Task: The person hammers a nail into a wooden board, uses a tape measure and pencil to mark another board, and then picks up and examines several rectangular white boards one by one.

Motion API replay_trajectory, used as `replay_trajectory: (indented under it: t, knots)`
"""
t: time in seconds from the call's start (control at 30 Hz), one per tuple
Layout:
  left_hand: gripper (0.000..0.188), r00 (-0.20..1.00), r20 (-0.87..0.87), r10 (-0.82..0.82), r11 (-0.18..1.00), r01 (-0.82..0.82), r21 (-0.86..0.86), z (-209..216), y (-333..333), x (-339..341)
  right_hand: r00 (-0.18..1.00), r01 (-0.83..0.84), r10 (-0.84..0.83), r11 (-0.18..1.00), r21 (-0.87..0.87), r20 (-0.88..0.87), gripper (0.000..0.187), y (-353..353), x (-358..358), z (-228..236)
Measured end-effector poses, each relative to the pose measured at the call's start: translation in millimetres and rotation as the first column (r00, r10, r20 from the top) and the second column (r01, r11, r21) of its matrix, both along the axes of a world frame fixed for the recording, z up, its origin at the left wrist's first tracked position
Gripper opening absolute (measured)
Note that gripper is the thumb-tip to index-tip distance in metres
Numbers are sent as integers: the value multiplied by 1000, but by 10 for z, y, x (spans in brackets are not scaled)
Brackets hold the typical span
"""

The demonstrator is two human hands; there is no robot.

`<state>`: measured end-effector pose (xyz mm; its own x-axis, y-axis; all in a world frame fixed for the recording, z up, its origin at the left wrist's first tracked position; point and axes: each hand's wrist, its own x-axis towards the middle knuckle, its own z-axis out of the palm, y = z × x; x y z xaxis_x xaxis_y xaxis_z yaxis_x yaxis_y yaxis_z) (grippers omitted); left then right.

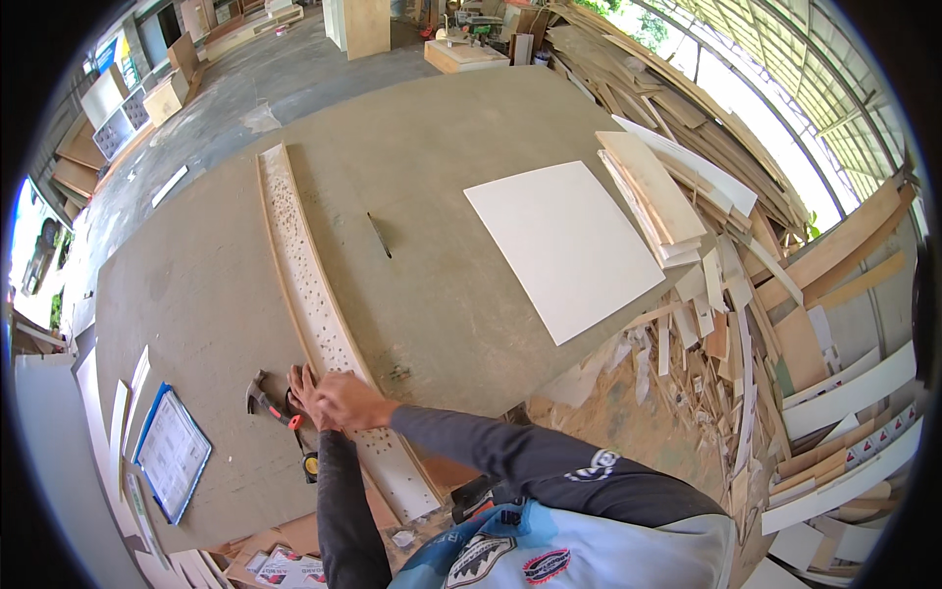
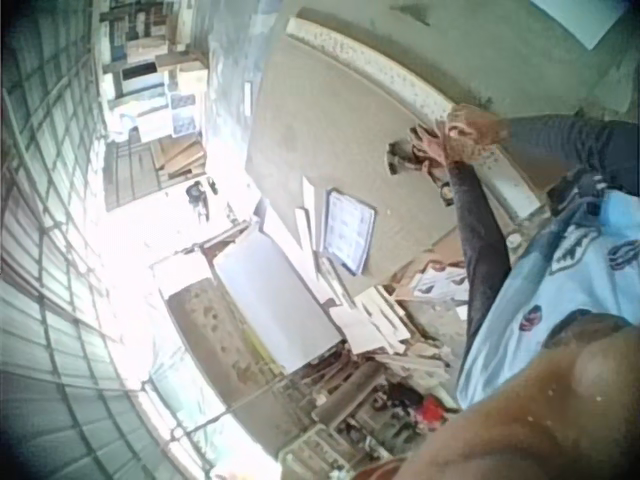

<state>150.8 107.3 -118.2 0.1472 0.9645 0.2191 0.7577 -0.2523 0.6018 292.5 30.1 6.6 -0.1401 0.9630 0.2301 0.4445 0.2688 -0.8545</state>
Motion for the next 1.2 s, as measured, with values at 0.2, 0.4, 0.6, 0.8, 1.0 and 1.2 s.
replay_trajectory:
  t: [0.2,0.4,0.6,0.8,1.0,1.2]
  knots:
    - [58,992,-88,94,995,-92,25,-43,76,-16,917,394,-399,904,165,-3,19,-1482,1752,-379]
    - [48,967,-219,133,939,-52,341,468,-337,331,274,962,-958,271,-40,88,22,-3269,3679,-632]
    - [45,972,230,54,998,-56,2,640,-1126,1790,-219,971,-975,-214,-107,-36,32,-4417,5780,-1357]
    - [71,989,137,-60,944,101,-315,694,-2213,3884,-438,775,-853,-199,-600,-283,41,-4804,7317,-1521]
    - [93,998,-60,30,934,-49,-354,690,-2443,4790,-406,701,-828,-10,-713,-388,66,-4807,8198,-1288]
    - [103,970,-235,66,933,-143,-329,583,-2369,4992,-385,706,-827,22,-708,-410,61,-4596,8545,-1434]
